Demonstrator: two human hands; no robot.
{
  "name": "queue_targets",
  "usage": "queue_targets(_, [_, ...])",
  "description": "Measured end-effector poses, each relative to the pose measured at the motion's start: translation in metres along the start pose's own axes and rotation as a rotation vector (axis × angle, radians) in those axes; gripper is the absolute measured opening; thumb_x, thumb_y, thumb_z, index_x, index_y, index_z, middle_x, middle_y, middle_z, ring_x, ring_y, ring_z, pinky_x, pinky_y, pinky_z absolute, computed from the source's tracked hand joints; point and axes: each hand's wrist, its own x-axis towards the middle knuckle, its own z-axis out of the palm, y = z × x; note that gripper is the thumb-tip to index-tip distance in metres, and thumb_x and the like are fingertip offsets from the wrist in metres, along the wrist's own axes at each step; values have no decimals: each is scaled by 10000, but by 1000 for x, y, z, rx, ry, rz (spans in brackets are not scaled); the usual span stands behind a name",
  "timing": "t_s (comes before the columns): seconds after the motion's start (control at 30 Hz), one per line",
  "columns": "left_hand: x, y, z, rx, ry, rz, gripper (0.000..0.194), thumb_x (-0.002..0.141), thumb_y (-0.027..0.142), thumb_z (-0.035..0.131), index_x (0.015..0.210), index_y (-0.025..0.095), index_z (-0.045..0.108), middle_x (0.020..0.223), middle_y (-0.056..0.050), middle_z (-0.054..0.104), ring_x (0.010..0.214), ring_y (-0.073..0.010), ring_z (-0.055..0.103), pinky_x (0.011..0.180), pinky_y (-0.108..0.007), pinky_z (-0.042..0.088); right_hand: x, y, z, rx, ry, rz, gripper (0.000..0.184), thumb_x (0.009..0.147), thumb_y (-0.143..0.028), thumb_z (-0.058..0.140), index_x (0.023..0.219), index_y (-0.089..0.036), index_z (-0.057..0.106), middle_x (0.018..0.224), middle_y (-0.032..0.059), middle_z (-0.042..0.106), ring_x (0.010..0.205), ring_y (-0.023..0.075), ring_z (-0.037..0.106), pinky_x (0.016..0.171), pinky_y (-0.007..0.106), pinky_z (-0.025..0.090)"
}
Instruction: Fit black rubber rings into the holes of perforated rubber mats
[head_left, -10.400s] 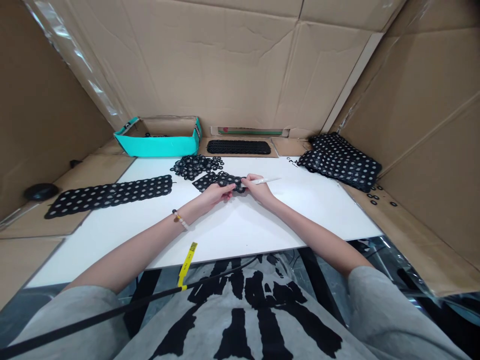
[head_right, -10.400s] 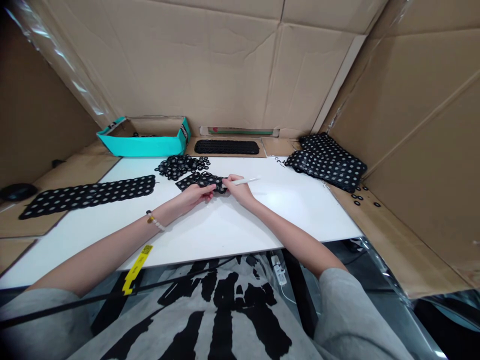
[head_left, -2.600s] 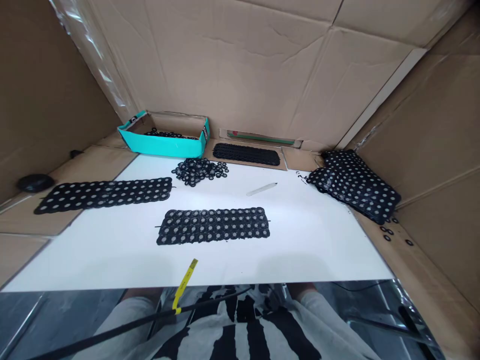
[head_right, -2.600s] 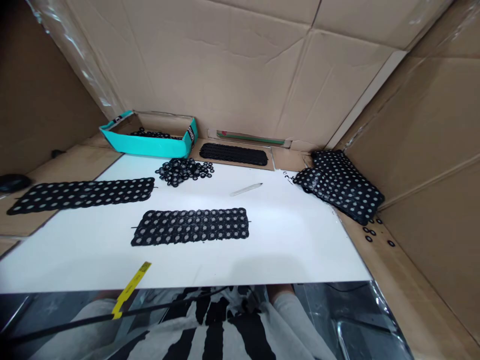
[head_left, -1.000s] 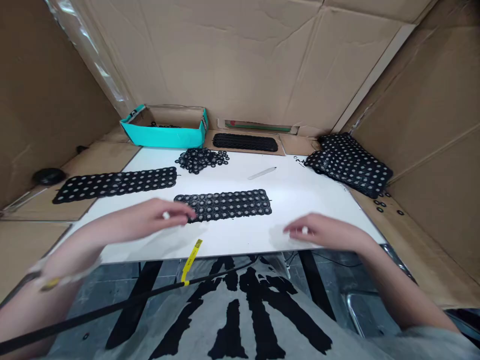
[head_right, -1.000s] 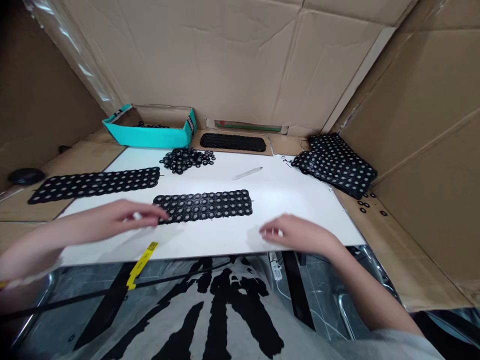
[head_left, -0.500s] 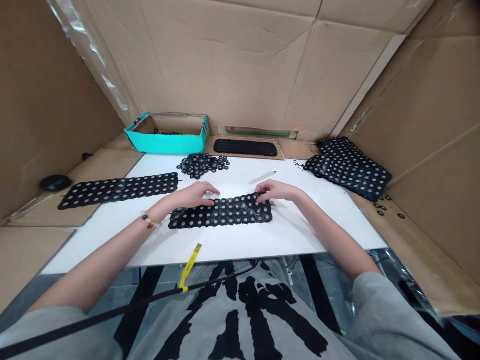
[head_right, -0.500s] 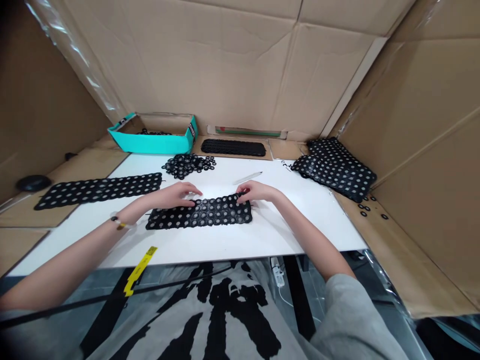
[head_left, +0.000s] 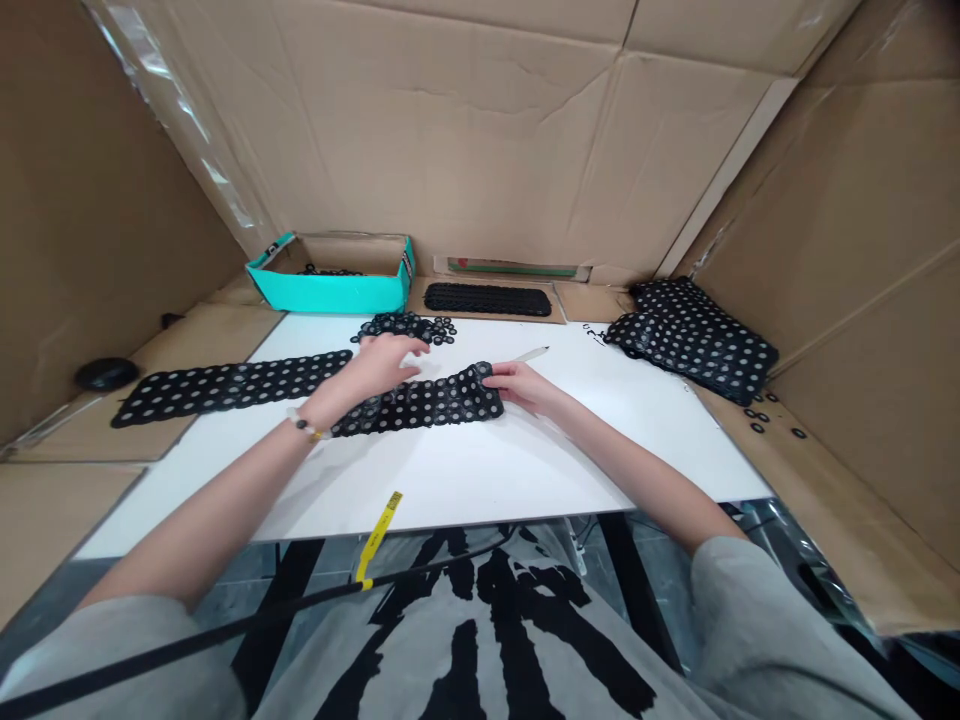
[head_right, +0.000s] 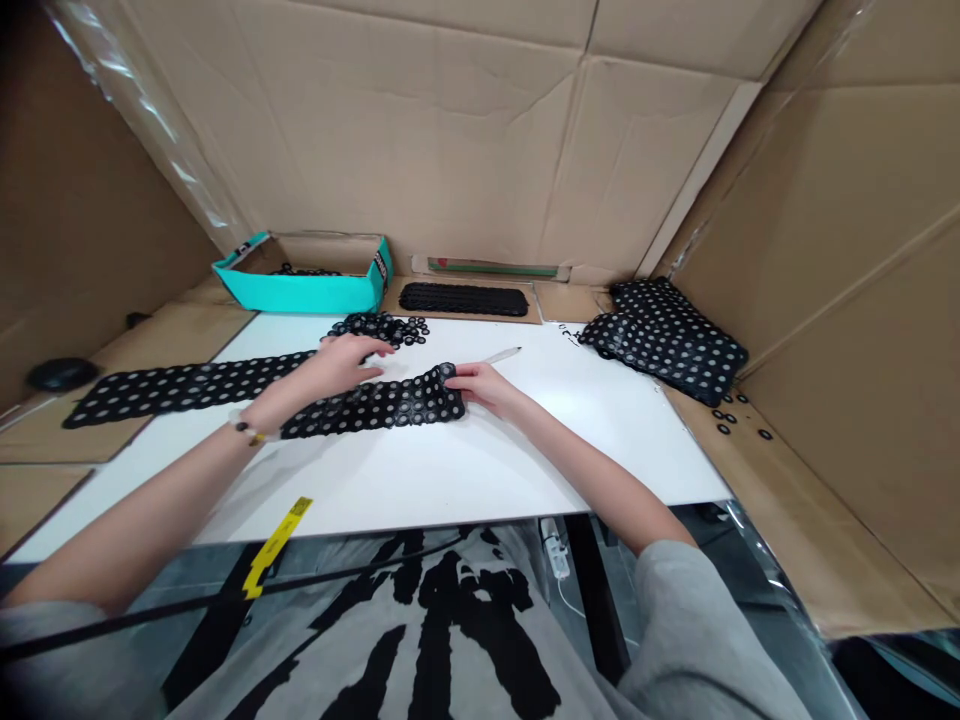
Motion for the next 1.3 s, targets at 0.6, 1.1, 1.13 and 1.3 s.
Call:
queue_targets(0.6, [7, 59, 67, -497, 165, 74, 218, 830, 334, 593, 912, 185, 730, 991, -63, 746, 940, -226, 664, 887, -352, 493, 1, 12, -1, -143, 107, -125, 327, 536, -328, 854, 791, -165, 731, 734, 11, 719, 697, 143, 610, 699, 281, 458])
queue_targets(1.1, [33, -1, 41, -416, 121, -100, 245, 811, 310, 564, 911, 177, 744, 978, -74, 743, 942, -252, 646, 907, -375, 454, 4, 8, -6, -146, 165, -55, 275, 555, -252, 848, 762, -150, 699, 703, 16, 703, 653, 122, 600, 642, 248, 466])
queue_targets(1.13, [32, -9, 35, -339, 171, -128, 254, 831, 297, 542, 929, 176, 742, 994, -80, 737, 960, -257, 629, 922, -388, 437, 4, 7, -5, -150, 173, -39, 258, 557, -233, 841, 750, -149, 692, 692, 15, 697, 646, 121, 596, 632, 246, 462])
queue_targets(1.3, [20, -44, 17, 6, 384, -190, 312, 924, 288, 439, 975, 186, 729, 1177, -82, 666, 1205, -344, 399, 1045, -546, 222, 1, 4, 2, -172, 192, -31, 247, 618, -221, 771, 847, -160, 701, 738, 10, 688, 684, 132, 589, 639, 247, 454])
